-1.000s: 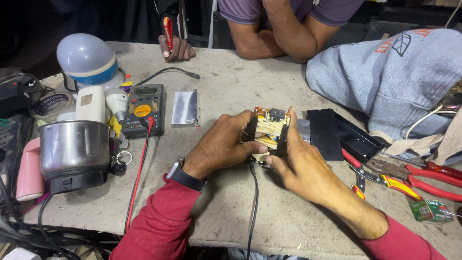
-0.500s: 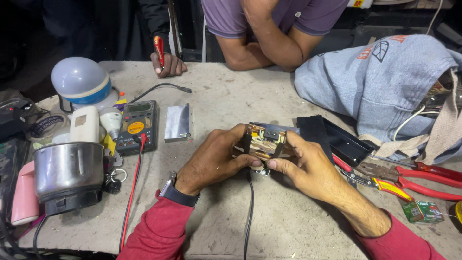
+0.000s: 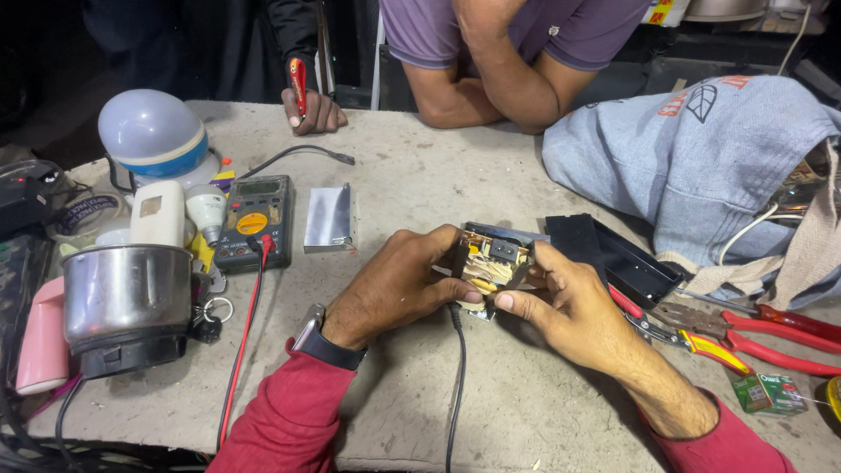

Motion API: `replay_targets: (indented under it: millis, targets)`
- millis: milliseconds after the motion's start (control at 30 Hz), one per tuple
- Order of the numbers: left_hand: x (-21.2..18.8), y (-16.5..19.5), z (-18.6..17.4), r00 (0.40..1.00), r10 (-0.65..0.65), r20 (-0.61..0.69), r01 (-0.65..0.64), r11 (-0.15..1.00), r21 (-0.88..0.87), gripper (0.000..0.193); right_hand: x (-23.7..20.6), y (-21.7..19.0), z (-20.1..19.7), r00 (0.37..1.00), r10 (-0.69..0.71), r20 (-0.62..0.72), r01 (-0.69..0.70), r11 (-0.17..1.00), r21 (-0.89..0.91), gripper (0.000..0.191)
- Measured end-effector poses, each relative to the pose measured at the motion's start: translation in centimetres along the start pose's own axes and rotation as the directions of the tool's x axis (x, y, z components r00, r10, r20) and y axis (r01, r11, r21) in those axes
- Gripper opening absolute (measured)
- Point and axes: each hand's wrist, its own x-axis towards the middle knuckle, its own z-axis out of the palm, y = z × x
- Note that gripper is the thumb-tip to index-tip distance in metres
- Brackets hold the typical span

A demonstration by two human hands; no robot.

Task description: The person uses a soldering iron to work on a small circuit board, then places the board into a black plastic housing and closes it with a metal cover. The person handles the board, housing, and cover by hand while assembling the unit on a cluttered workbench.

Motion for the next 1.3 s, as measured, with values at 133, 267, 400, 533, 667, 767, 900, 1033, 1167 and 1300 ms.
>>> replay_targets:
  millis: [133,267,400,533,667,767,900,1033,1167,1300]
  targets:
    - [0.0,-0.1,0.0,1.000,-0.025,0.002,0.025,0.999,-0.022,0.045,0.1,0.2,0.3,0.999,-0.042,-0.003,0.042,0.999,0.019,0.037]
    - [-0.1,-0.2,0.0,0.998,-0.056,0.000,0.056,0.998,-0.025,0.045,0.3,0.1,0.4,1.000,-0.019,-0.013,0.019,1.000,-0.010,0.041]
    - [0.0,-0.5,0.2,0.998,-0.062,0.016,0.063,0.996,-0.061,0.047,0.3,-0.1,0.4,1.000,0.009,-0.012,-0.010,0.999,-0.053,0.045]
    - [0.0,-0.6,0.3,1.000,-0.011,-0.008,0.011,1.000,-0.023,0.047,0.4,0.2,0.5,0.999,-0.027,-0.022,0.027,0.999,-0.020,0.047]
    - [0.1,-0.2,0.5,1.000,0.010,-0.014,-0.009,0.999,0.039,0.050,0.4,0.8,0.1,1.000,0.023,-0.008,-0.023,1.000,-0.019,0.043]
    - [0.0,0.2,0.5,0.986,-0.168,0.024,0.168,0.986,0.010,0.050,0.3,1.2,-0.4,0.999,-0.042,0.019,0.041,0.996,0.079,0.046]
    - [0.1,0.5,0.5,0.999,0.019,-0.047,-0.024,0.993,-0.118,0.050,0.0,1.4,-1.2,0.994,-0.093,0.058,0.080,0.978,0.193,0.046]
    - [0.0,0.4,0.4,0.997,0.047,-0.054,-0.054,0.989,-0.139,0.051,0.0,1.4,-1.7,0.991,-0.085,0.098,0.052,0.952,0.301,0.051]
    - [-0.3,-0.1,0.4,0.999,0.005,-0.036,-0.011,0.985,-0.171,0.054,0.1,1.3,-1.8,0.993,-0.058,0.107,0.025,0.956,0.293,0.055]
    - [-0.3,-0.5,0.4,0.999,0.020,-0.045,-0.025,0.993,-0.116,0.052,0.1,1.2,-1.8,0.989,-0.085,0.118,0.039,0.937,0.348,0.061]
